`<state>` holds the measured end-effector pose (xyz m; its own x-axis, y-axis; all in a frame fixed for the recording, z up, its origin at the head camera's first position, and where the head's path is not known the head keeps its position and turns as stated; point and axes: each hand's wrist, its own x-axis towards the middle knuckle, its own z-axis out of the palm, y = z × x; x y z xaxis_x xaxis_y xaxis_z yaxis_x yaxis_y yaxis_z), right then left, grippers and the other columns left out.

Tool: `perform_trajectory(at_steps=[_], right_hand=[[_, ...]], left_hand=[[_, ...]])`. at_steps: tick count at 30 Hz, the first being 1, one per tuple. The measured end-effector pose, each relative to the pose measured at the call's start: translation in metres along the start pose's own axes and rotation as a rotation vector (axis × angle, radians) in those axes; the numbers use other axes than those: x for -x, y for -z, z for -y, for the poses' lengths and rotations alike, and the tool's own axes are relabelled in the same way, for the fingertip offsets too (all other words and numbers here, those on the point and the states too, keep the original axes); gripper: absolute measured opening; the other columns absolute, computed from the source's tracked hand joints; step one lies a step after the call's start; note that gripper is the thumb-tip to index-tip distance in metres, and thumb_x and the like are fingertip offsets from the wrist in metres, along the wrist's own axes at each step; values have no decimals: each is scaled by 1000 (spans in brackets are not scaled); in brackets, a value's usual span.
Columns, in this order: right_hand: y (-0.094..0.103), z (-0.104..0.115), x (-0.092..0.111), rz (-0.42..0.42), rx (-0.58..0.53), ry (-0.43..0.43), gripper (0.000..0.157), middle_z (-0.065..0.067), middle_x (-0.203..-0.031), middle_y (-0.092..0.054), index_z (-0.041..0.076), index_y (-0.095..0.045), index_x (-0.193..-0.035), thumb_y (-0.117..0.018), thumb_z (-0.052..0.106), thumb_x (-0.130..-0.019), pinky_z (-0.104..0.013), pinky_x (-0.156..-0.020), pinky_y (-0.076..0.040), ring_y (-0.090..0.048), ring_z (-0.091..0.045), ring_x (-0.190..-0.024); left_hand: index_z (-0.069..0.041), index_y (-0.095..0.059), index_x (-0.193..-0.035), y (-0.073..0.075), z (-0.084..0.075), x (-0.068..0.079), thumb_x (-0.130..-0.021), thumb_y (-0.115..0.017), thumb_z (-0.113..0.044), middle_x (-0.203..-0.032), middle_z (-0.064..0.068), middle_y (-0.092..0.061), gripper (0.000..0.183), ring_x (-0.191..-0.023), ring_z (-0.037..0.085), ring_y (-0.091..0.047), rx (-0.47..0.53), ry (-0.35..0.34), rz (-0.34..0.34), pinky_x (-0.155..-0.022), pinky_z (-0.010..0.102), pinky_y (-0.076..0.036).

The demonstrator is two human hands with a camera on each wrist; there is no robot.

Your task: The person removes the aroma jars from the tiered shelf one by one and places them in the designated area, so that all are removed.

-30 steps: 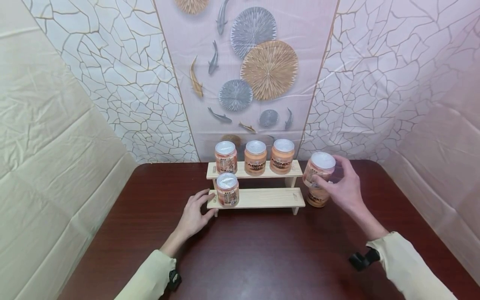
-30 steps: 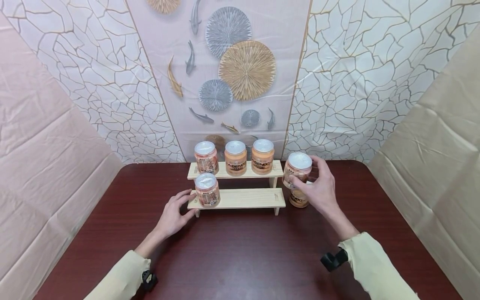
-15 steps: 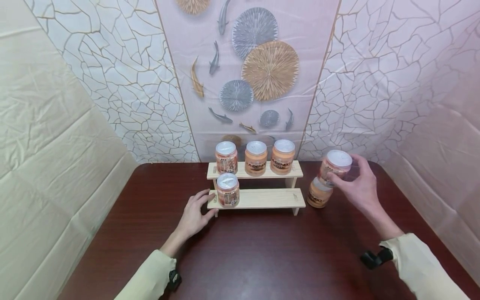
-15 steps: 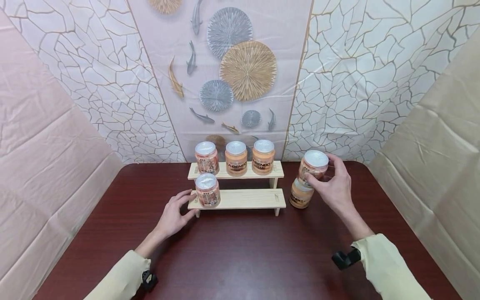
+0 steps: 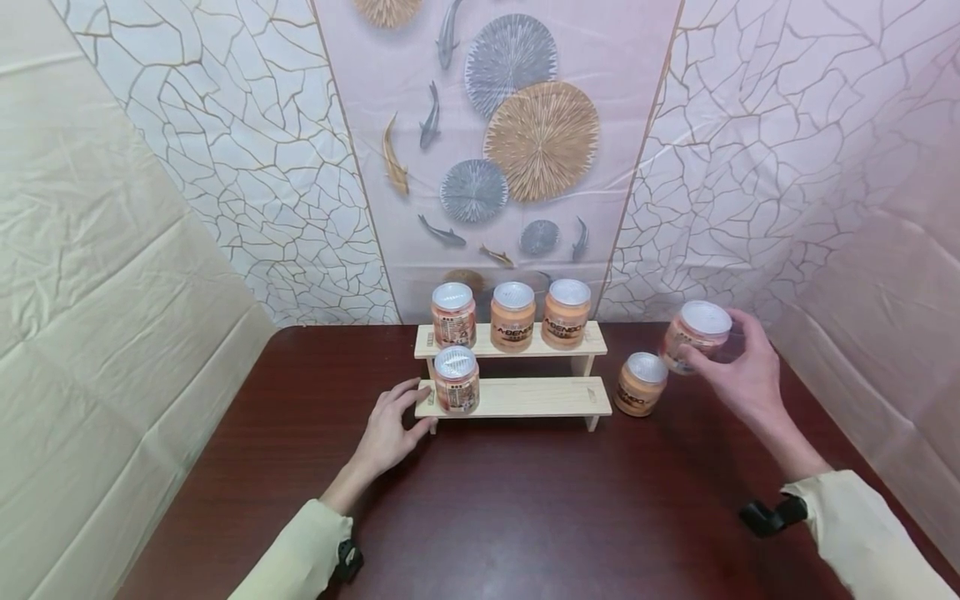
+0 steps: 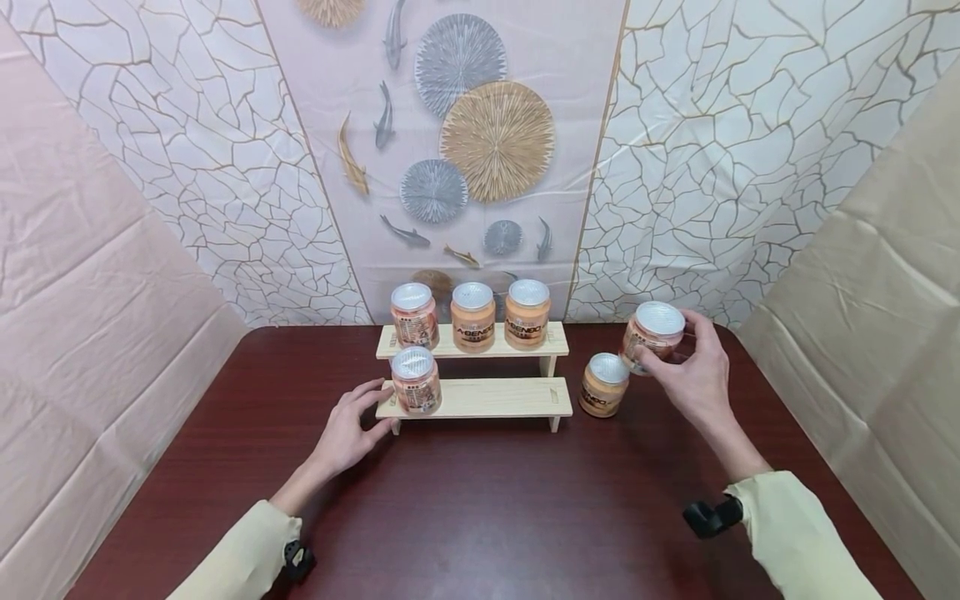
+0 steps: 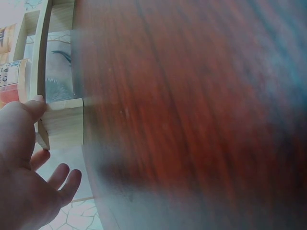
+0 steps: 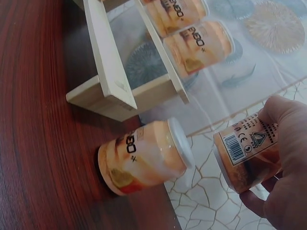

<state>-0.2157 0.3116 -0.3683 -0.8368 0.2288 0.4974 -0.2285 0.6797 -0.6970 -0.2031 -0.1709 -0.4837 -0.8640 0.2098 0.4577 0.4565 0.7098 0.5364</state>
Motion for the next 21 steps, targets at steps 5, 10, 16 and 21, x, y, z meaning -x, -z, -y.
perform_trajectory(at_steps=[5,10,16,21], right_hand=[[3,-7,-1,9,5,-28,73,-23,-128,-54,-2,-47,-141,-83,14,-79,-48,-97,-33,-48,-36,-116],[5,-13,-1,16,10,-43,73,-25,-130,-52,-3,-45,-141,-82,14,-80,-49,-98,-32,-47,-38,-117],[5,-20,0,27,35,-55,72,-24,-128,-52,-6,-44,-140,-80,14,-81,-45,-96,-33,-48,-38,-115],[4,-30,2,37,55,-74,74,-28,-130,-52,-7,-42,-142,-80,16,-82,-47,-98,-34,-48,-42,-116]], left_hand=[[-3,-69,-125,0,0,0,-83,-83,-14,-137,19,-57,46,-119,44,-52,-1,-1,0,-96,58,-43],[-3,-69,-126,0,0,0,-84,-82,-15,-137,19,-57,45,-120,44,-52,1,2,4,-96,58,-43],[-3,-69,-125,0,-1,0,-84,-82,-15,-137,20,-57,45,-120,45,-52,6,-2,4,-97,58,-43],[-3,-69,-125,0,-1,0,-83,-82,-14,-137,20,-57,45,-120,44,-52,6,-3,0,-97,58,-43]])
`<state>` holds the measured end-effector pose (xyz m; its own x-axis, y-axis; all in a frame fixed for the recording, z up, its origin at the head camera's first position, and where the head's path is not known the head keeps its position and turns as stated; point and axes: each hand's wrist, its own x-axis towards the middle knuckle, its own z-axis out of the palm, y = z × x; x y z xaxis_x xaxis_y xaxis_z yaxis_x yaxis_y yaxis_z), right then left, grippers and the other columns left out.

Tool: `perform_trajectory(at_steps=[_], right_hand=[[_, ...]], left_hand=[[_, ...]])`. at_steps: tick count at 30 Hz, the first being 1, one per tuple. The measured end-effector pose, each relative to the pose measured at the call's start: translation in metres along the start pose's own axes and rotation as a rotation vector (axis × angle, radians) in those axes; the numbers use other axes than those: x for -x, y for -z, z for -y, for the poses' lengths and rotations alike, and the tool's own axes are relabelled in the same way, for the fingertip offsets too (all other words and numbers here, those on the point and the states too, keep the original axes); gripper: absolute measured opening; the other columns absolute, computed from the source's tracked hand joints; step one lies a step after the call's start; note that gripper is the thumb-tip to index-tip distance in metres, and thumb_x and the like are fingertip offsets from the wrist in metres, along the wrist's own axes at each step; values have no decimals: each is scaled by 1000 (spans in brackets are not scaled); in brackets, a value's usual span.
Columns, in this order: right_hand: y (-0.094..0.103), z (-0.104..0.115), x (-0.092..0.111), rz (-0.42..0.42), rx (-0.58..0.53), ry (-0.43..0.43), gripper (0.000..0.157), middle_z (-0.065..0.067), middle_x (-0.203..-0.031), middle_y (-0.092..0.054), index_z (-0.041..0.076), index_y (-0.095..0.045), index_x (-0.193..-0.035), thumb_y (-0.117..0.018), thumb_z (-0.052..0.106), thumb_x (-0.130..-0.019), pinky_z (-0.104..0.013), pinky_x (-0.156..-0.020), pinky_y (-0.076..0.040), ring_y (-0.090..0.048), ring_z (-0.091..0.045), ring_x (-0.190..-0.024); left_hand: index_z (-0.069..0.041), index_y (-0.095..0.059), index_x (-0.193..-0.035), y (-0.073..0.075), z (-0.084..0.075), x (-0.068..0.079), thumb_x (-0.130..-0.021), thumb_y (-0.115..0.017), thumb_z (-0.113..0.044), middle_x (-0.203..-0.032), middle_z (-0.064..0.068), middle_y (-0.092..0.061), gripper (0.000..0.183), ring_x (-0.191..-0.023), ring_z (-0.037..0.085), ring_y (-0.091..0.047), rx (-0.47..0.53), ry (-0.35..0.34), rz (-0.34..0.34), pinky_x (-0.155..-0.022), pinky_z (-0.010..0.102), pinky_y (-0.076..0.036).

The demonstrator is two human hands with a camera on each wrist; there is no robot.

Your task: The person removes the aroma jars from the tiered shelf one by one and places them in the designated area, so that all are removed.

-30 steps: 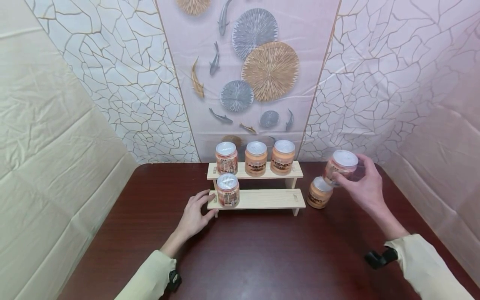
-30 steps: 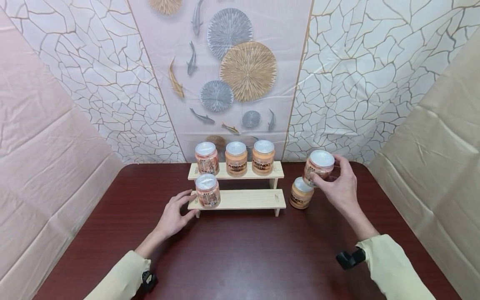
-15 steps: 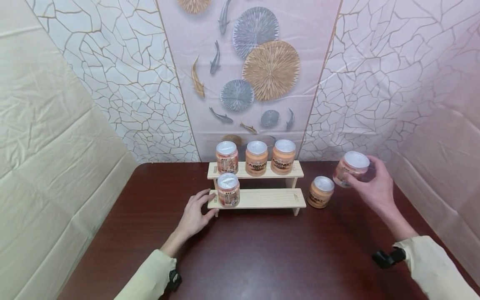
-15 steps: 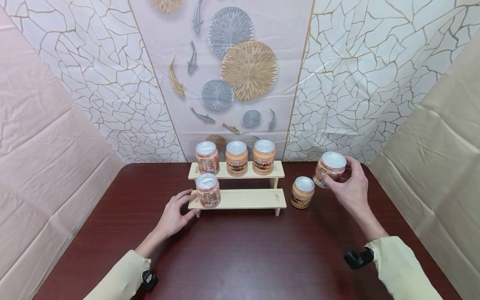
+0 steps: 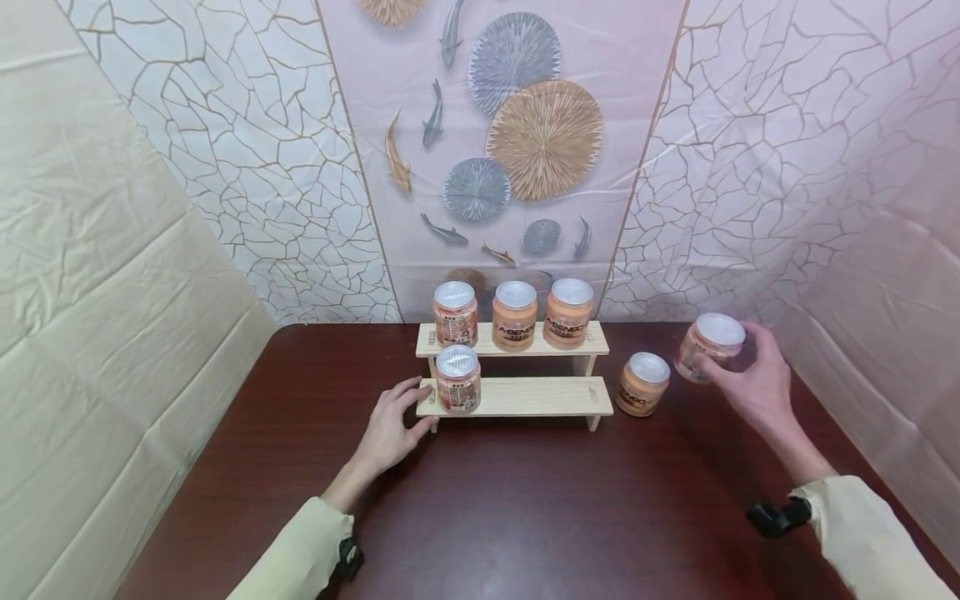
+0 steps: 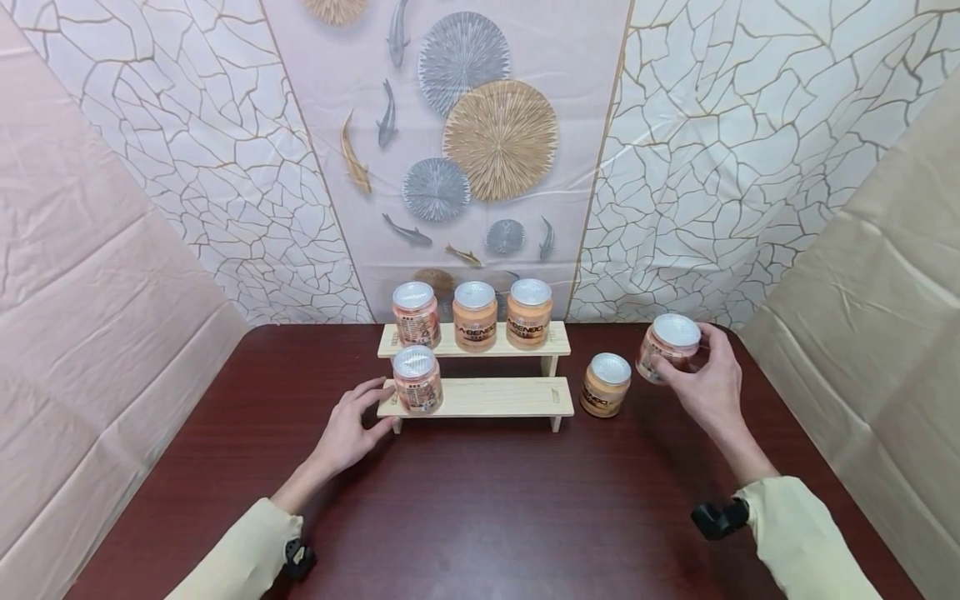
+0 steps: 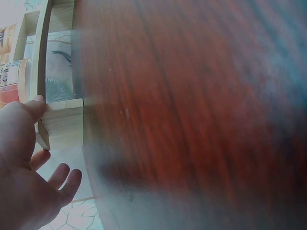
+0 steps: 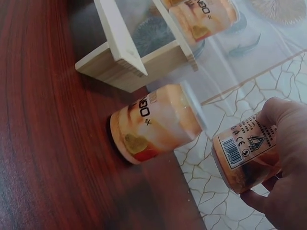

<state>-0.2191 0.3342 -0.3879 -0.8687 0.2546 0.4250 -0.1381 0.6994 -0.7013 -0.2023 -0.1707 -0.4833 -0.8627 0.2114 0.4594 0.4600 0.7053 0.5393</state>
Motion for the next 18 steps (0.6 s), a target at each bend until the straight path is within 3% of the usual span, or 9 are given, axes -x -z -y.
perform_trajectory(at_steps=[8,11,18], right_hand=[[-4,-14,3,2,27,-11,73,-29,-126,-54,-8,-44,-140,-81,14,-81,-14,-77,-35,-55,-37,-101],[-6,-17,5,8,26,-16,72,-29,-125,-55,-9,-44,-139,-81,13,-81,-8,-72,-37,-57,-36,-99],[-9,-24,10,33,-6,-38,73,-31,-127,-52,-10,-42,-140,-81,11,-81,-3,-71,-39,-54,-43,-113]], left_hand=[[-3,-69,-125,0,0,0,-84,-82,-14,-137,20,-57,45,-120,44,-52,6,9,3,-97,58,-43],[-3,-69,-126,0,0,-1,-84,-82,-14,-138,19,-57,45,-121,44,-51,1,13,6,-97,58,-43],[-2,-69,-125,1,-2,-1,-83,-82,-13,-138,20,-56,46,-120,44,-52,1,5,4,-97,58,-43]])
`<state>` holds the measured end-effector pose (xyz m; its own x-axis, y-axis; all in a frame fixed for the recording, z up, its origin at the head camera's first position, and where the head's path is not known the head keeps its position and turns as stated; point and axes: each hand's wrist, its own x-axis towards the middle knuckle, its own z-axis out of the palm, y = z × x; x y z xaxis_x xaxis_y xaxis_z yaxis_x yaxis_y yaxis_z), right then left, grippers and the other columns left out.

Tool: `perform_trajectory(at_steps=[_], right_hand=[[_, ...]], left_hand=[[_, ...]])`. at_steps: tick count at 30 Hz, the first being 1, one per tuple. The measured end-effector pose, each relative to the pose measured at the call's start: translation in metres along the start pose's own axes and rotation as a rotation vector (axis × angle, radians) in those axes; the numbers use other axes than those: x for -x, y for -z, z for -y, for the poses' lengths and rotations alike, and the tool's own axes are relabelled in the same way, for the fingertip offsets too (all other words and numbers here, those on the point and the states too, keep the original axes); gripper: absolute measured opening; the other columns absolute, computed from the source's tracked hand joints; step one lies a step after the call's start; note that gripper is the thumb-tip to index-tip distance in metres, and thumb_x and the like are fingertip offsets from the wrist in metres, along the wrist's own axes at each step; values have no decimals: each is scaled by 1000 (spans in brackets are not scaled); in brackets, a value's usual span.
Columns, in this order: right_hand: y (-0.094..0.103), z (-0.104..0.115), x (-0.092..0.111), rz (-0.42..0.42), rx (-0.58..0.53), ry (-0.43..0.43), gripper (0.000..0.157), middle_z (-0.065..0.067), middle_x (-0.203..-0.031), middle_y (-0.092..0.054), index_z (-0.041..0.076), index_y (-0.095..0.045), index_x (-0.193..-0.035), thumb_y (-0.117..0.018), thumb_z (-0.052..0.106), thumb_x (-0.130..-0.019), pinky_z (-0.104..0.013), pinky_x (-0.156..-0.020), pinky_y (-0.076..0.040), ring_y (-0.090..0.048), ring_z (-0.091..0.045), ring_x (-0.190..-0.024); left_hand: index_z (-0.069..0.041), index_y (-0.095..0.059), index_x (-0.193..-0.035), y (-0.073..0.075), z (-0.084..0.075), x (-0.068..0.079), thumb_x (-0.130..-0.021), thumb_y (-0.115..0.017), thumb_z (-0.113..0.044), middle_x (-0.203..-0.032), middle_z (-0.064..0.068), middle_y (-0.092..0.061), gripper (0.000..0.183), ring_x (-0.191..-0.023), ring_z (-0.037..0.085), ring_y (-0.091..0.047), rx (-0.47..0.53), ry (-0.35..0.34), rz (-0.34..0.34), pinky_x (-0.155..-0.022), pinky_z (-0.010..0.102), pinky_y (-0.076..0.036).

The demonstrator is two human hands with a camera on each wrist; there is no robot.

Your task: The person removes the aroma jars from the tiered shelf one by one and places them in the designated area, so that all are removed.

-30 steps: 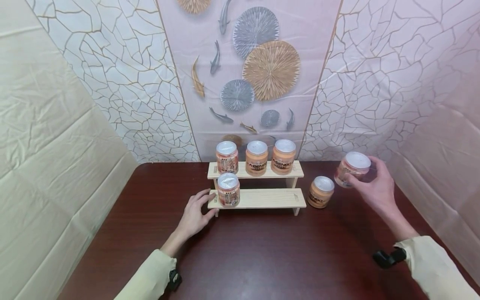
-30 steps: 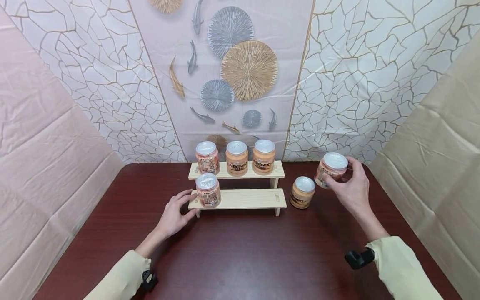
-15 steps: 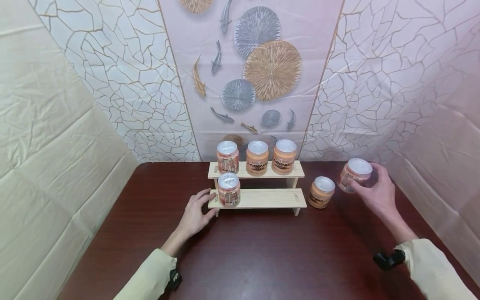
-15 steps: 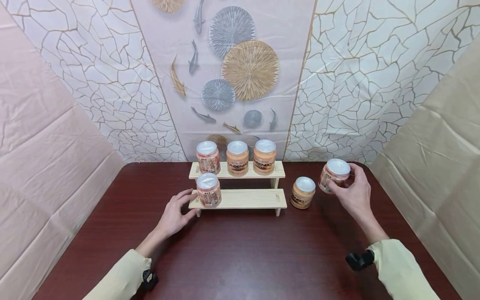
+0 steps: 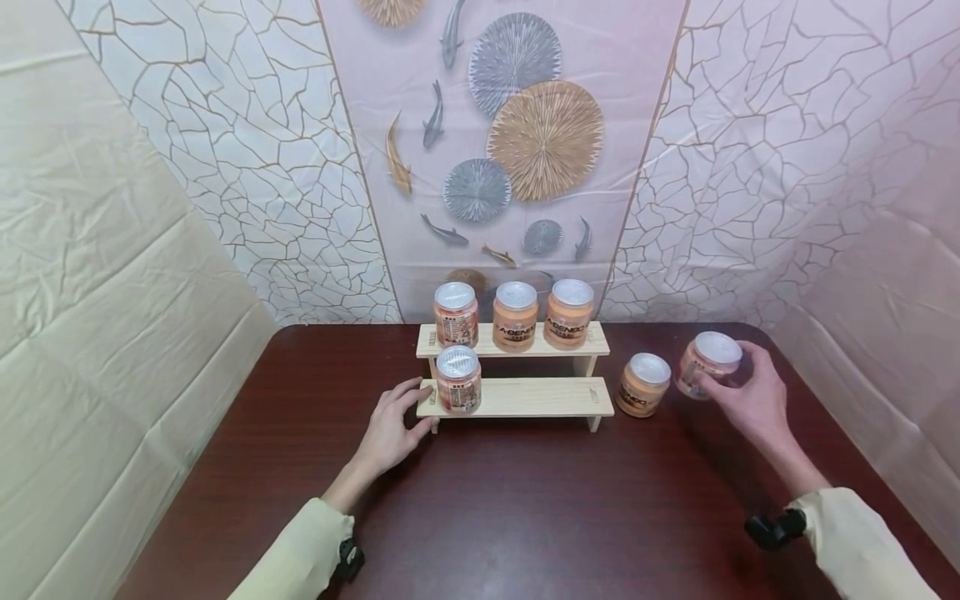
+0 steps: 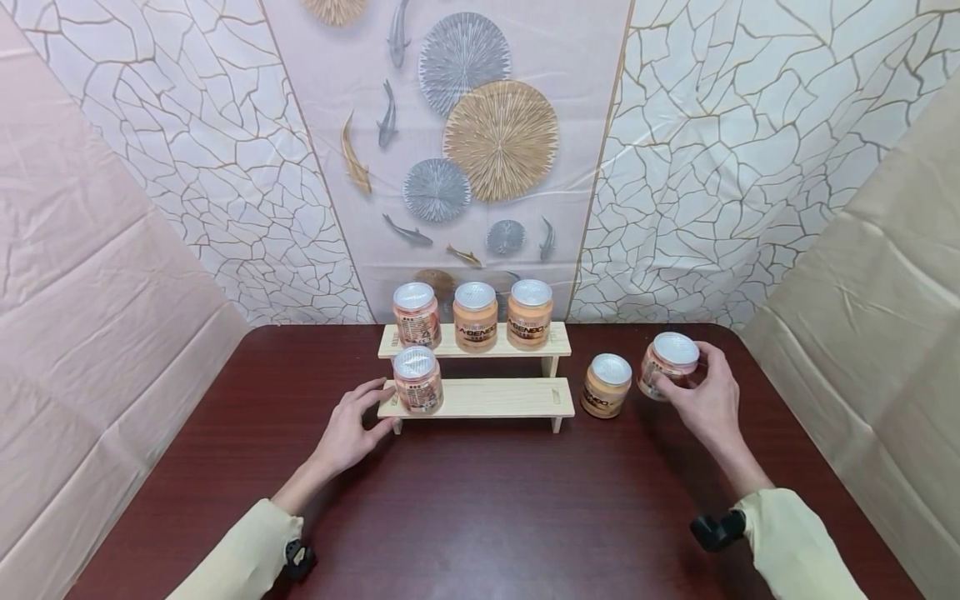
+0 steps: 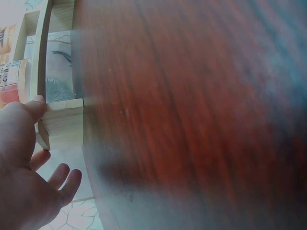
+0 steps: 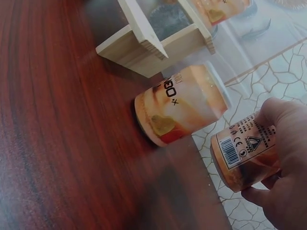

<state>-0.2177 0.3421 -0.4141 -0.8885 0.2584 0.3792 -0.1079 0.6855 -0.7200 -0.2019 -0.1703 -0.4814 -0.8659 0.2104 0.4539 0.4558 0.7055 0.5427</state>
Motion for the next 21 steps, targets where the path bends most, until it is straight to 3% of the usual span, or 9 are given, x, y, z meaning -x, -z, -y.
perform_trajectory(at_steps=[21], right_hand=[[-11,-18,10,30,59,20,72,-35,-122,-55,-11,-44,-136,-82,11,-79,-9,-75,-33,-58,-45,-107]], left_hand=[[-1,-69,-125,-1,2,0,-82,-82,-11,-137,20,-56,46,-118,43,-53,-8,-9,-8,-96,57,-44]])
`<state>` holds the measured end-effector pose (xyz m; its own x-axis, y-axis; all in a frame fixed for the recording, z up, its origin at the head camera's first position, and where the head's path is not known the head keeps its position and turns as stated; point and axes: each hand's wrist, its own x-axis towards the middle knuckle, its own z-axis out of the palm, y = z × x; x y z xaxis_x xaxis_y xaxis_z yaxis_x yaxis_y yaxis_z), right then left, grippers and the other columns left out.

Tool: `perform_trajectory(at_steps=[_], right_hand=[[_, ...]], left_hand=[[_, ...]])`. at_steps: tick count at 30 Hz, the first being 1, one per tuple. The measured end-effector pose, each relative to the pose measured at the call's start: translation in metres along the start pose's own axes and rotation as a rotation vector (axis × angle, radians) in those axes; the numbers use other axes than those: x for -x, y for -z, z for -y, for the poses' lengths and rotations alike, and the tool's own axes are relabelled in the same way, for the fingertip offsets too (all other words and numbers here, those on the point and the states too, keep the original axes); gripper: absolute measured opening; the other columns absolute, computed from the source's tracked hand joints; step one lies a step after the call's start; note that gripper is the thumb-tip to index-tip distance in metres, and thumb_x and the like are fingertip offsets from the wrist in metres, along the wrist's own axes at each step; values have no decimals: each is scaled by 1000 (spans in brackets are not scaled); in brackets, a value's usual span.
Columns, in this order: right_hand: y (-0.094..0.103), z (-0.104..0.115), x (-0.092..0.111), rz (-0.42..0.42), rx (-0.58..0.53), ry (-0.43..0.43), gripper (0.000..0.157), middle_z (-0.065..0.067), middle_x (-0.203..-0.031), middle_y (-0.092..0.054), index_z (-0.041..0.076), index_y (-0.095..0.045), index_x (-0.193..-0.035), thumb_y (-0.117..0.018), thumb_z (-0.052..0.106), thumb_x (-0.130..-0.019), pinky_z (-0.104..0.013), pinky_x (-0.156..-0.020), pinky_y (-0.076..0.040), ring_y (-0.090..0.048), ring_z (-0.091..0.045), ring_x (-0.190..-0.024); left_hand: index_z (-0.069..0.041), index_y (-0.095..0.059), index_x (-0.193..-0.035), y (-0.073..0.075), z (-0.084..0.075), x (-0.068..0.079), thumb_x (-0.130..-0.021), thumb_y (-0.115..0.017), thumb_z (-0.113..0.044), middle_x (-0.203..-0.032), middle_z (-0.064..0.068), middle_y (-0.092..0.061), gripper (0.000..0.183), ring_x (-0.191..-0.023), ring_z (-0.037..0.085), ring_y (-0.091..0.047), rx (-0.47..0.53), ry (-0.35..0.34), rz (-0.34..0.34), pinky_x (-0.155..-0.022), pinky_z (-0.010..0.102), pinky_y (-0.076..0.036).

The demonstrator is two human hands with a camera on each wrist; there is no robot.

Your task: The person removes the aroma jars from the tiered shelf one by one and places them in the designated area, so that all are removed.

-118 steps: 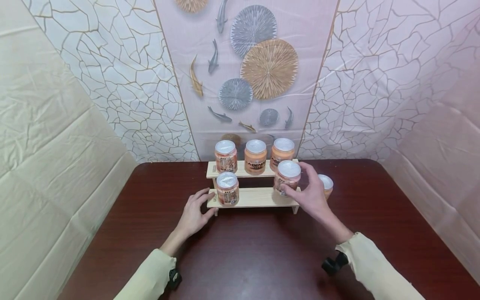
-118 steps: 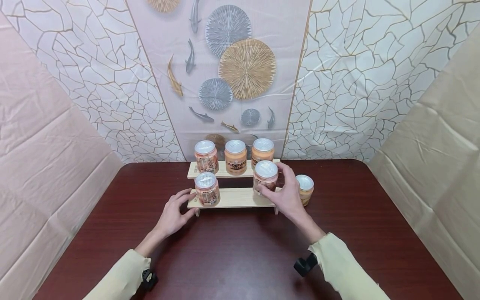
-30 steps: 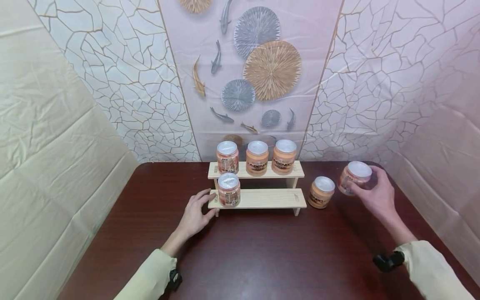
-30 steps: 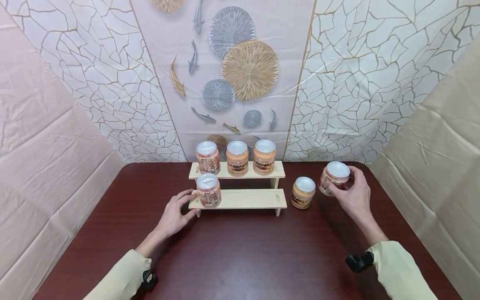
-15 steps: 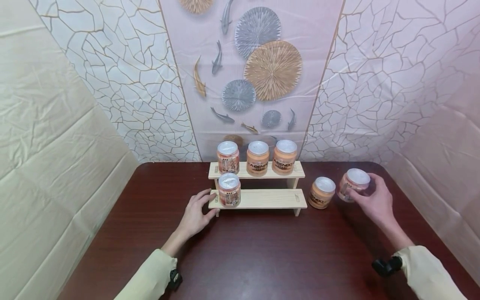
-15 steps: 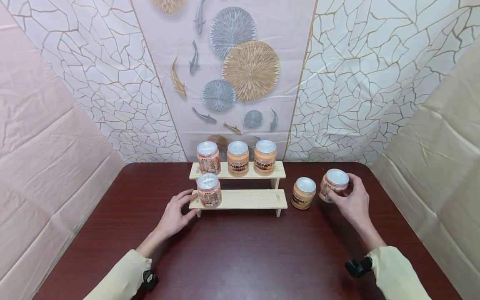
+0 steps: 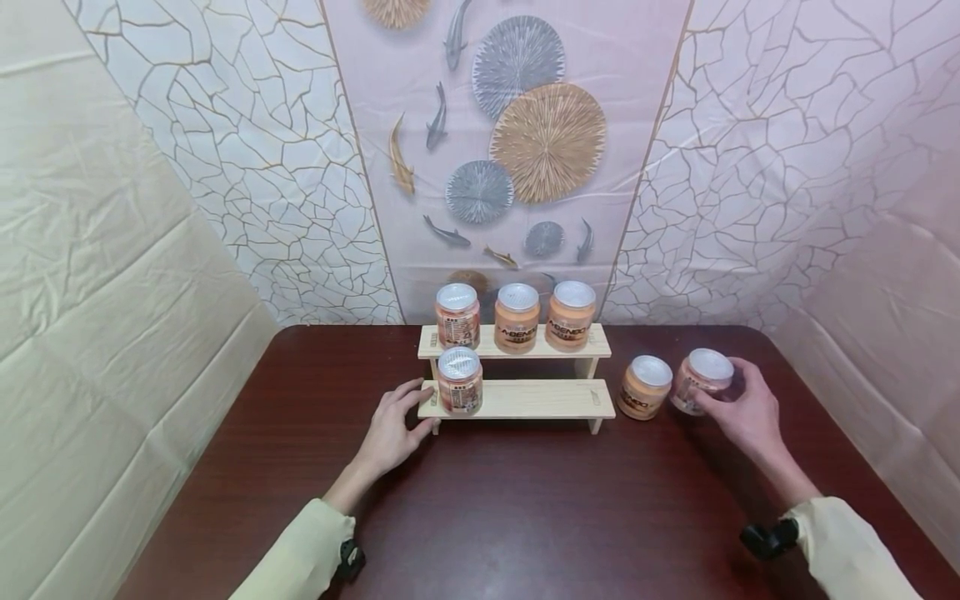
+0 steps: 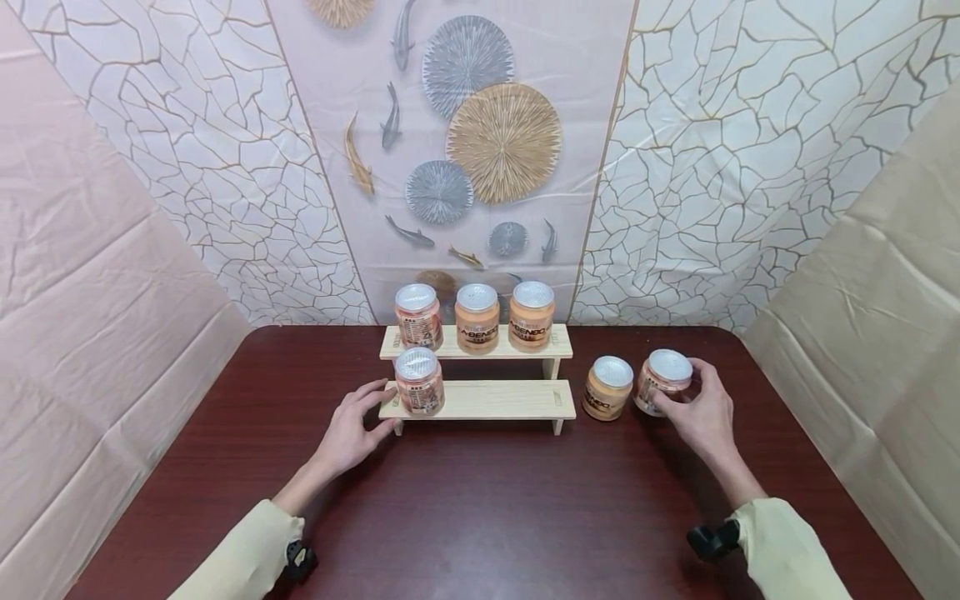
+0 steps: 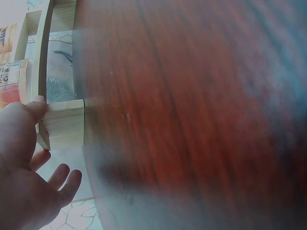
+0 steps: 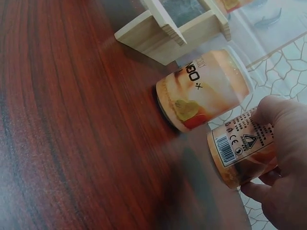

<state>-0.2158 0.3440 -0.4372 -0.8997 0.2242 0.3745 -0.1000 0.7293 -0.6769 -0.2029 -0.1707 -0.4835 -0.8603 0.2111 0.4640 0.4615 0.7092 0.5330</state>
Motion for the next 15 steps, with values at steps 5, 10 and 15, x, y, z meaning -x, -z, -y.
perform_trajectory(at_steps=[5,10,15], right_hand=[[-4,-2,3,6,7,23,70,-35,-119,-57,-11,-45,-134,-82,10,-78,-9,-73,-34,-62,-44,-100],[-7,-4,4,27,15,17,71,-35,-120,-56,-11,-45,-134,-82,13,-79,-12,-73,-35,-62,-44,-101],[-10,-6,4,34,22,4,72,-34,-120,-57,-10,-45,-135,-83,16,-79,-19,-76,-37,-60,-44,-103]], left_hand=[[-2,-68,-126,0,0,1,-83,-82,-12,-138,20,-56,46,-120,43,-52,-3,7,9,-96,57,-44],[-2,-68,-126,1,-1,1,-84,-82,-12,-139,19,-55,46,-122,43,-51,-2,19,19,-97,57,-43],[-2,-68,-127,2,-2,0,-84,-82,-12,-139,19,-55,46,-123,43,-50,5,27,26,-98,57,-43]])
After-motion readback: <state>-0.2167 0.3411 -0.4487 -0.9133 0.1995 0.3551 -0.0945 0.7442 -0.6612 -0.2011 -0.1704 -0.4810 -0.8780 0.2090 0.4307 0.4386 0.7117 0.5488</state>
